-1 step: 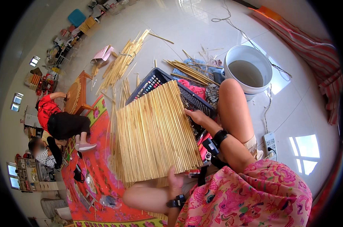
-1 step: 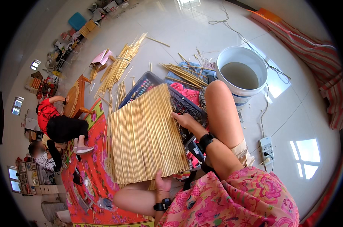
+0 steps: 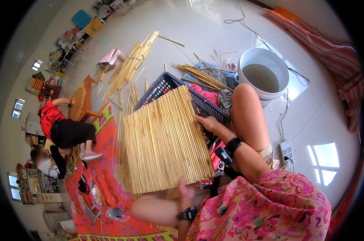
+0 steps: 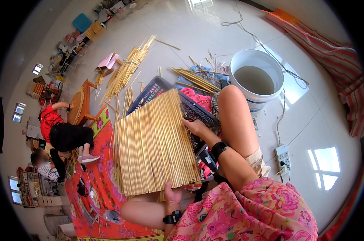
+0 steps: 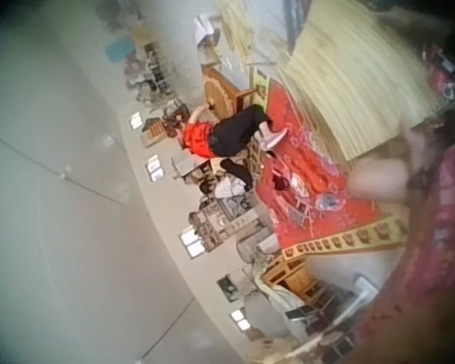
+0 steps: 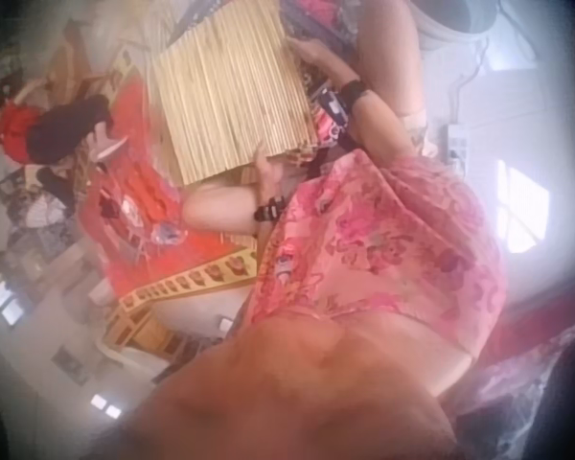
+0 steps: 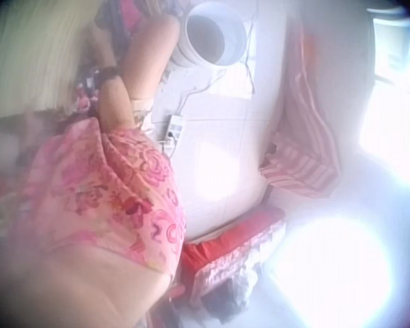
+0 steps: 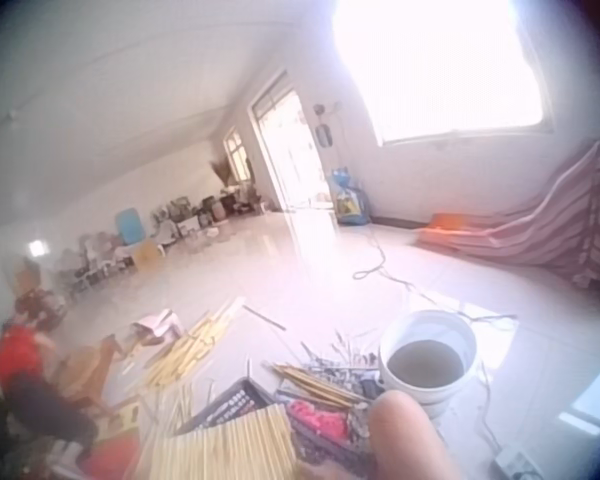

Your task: The person sits on the floor and weaves thin bamboo strips into a flat mat. They hold the mat with both hands, align the strips, and use pliers to trim the ends of the bamboo.

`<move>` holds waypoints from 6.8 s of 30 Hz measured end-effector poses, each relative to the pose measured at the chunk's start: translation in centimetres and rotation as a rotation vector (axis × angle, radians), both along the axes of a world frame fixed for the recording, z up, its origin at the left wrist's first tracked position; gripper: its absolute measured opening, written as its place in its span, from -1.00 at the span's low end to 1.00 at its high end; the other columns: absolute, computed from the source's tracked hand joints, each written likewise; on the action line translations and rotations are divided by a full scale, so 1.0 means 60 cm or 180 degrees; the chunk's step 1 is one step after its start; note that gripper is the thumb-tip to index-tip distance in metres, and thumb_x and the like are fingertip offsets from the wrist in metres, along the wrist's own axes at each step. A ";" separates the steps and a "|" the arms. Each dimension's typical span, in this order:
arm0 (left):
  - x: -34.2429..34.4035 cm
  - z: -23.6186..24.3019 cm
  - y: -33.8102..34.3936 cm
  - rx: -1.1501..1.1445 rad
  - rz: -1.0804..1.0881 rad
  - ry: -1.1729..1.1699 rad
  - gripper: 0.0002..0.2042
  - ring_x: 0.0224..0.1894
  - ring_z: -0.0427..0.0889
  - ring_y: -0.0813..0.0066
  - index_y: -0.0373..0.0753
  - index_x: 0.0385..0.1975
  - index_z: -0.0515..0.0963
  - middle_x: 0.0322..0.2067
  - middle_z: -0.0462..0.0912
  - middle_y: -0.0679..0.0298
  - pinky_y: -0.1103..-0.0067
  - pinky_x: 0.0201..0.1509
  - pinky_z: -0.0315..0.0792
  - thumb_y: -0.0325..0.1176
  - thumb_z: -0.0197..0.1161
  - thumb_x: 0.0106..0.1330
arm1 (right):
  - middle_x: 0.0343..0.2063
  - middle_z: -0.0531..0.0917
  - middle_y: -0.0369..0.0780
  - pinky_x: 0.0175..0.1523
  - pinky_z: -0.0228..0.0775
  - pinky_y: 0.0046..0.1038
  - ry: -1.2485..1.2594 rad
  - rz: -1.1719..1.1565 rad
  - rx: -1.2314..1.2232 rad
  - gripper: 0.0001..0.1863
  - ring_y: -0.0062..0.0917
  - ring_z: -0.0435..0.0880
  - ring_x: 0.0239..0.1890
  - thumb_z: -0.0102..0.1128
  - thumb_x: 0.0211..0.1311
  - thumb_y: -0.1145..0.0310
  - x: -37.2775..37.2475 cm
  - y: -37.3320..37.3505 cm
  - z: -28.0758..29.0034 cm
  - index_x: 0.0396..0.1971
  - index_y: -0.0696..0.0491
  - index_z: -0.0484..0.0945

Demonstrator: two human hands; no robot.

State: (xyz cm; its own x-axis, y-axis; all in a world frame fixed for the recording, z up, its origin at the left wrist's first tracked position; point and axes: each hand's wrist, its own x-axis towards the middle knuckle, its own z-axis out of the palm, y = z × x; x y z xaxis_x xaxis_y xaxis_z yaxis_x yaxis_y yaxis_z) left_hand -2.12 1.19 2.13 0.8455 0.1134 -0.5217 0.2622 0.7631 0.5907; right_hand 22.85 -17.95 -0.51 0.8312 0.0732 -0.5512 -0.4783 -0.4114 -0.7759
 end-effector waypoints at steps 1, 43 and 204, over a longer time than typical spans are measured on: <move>0.001 0.001 0.000 0.0004 0.0042 0.0010 -0.59 -0.14 0.53 0.30 -0.26 0.00 0.32 -0.12 0.51 0.22 0.32 -0.16 0.50 -0.25 0.09 0.17 | -0.29 0.56 0.17 -0.10 0.30 -0.33 -0.0026 0.0037 -0.0019 -0.08 -0.12 0.54 -0.17 -0.12 -0.03 -0.37 0.003 0.000 0.006 -0.36 0.41 0.52; -0.026 0.002 0.001 -0.0194 0.0648 0.0066 -0.56 0.04 0.40 0.25 -0.28 0.07 0.28 0.01 0.43 0.18 0.29 0.11 0.28 -0.19 0.03 0.25 | -0.22 0.53 0.18 0.03 0.25 -0.34 0.0070 -0.0419 0.0347 -0.10 -0.11 0.49 -0.03 -0.16 0.02 -0.35 -0.043 0.000 0.033 -0.30 0.39 0.52; -0.014 0.029 -0.013 0.0105 0.0227 -0.0059 -0.60 -0.06 0.46 0.27 -0.33 0.04 0.29 -0.07 0.48 0.16 0.33 -0.01 0.37 -0.25 0.00 0.27 | -0.29 0.55 0.16 -0.04 0.30 -0.32 -0.0309 -0.0237 -0.0183 -0.18 -0.05 0.52 -0.14 -0.11 0.02 -0.28 -0.014 0.023 0.044 -0.34 0.37 0.52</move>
State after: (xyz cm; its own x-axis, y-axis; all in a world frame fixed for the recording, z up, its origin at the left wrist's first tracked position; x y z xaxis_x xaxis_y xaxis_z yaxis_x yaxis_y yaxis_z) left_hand -2.93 0.41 3.86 0.8442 0.1906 -0.5010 0.1965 0.7595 0.6201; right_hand 22.01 -16.58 2.14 0.8828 -0.0201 -0.4693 -0.4329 -0.4226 -0.7963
